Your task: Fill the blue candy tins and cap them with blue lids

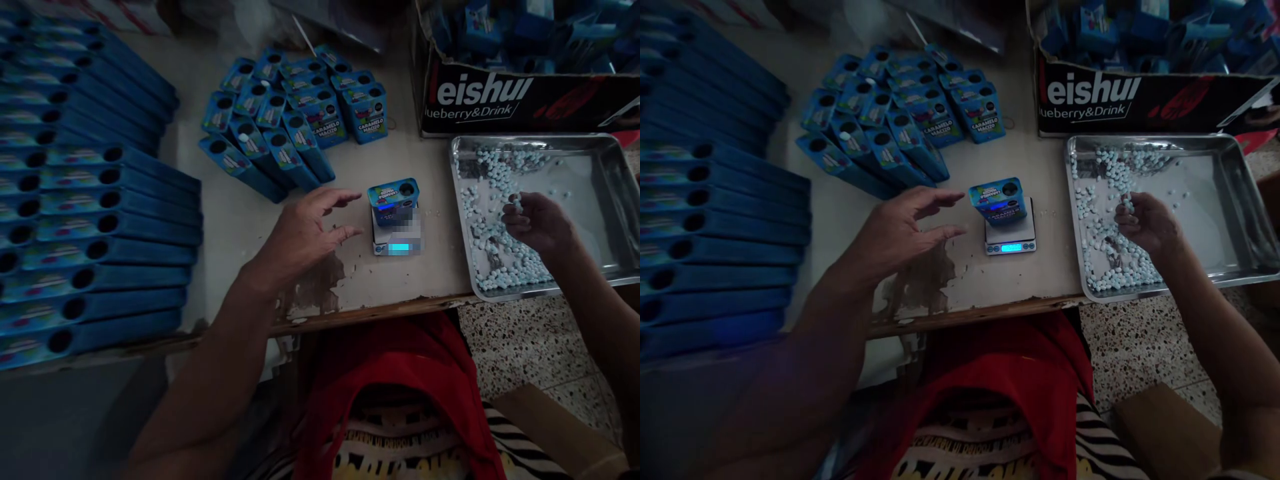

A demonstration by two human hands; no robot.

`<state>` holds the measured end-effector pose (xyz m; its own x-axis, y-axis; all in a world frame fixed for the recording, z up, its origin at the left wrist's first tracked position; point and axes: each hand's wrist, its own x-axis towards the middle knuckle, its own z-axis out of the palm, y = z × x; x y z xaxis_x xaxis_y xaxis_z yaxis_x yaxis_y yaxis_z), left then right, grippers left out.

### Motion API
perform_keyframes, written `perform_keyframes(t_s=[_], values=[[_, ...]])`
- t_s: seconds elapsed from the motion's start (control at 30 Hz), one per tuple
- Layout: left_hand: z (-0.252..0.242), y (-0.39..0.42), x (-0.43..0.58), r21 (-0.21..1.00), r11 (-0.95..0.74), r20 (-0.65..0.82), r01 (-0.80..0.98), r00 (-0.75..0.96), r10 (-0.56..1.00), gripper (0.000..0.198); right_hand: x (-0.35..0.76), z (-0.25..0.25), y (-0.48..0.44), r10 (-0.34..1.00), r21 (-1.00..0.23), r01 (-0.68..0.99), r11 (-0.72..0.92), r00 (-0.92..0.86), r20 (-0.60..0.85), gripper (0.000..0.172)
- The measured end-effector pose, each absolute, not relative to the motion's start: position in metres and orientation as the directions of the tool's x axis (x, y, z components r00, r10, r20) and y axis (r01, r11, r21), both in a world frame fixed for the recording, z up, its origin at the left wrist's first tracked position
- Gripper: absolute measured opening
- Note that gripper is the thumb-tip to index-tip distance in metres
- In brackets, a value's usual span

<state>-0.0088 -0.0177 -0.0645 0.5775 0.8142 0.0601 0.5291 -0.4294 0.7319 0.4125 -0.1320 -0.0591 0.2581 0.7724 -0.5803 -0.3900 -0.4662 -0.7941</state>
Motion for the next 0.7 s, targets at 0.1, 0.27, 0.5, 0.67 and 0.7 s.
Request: perform_keyframes(t_s=[0.1,0.27,0.5,0.67,0.7], values=[[-0.067,-0.013,-0.013,0.74,-0.435,0.089,0.513,0.566,0.82,0.052,0.391,-0.055,-0.125,0.798,-0.807,-0.377,-0.455,0.229,-0.557,0.022],[-0.078,-0.007,-0.03,0.766,-0.421,0.099,0.485,0.559,0.823,0.057,0.346,-0.042,-0.098,0.864,-0.849,-0.29,-0.443,0.114,-0.49,0.034],[-0.081,-0.005,-0.038,0.784,-0.41,0.114,0.466,0.54,0.834,0.057,0.291,-0.015,-0.055,0.959,-0.959,0.009,-0.282,-0.008,-0.282,0.038],[-0.077,-0.004,-0.034,0.786,-0.39,0.069,0.479,0.559,0.826,0.06,0.273,-0.012,-0.041,0.98,-0.935,0.305,-0.183,-0.024,-0.199,0.036],[-0.077,-0.003,-0.034,0.789,-0.385,0.065,0.478,0.559,0.827,0.061,0.271,-0.012,-0.04,0.982,-0.912,0.376,-0.164,-0.022,-0.186,0.034]])
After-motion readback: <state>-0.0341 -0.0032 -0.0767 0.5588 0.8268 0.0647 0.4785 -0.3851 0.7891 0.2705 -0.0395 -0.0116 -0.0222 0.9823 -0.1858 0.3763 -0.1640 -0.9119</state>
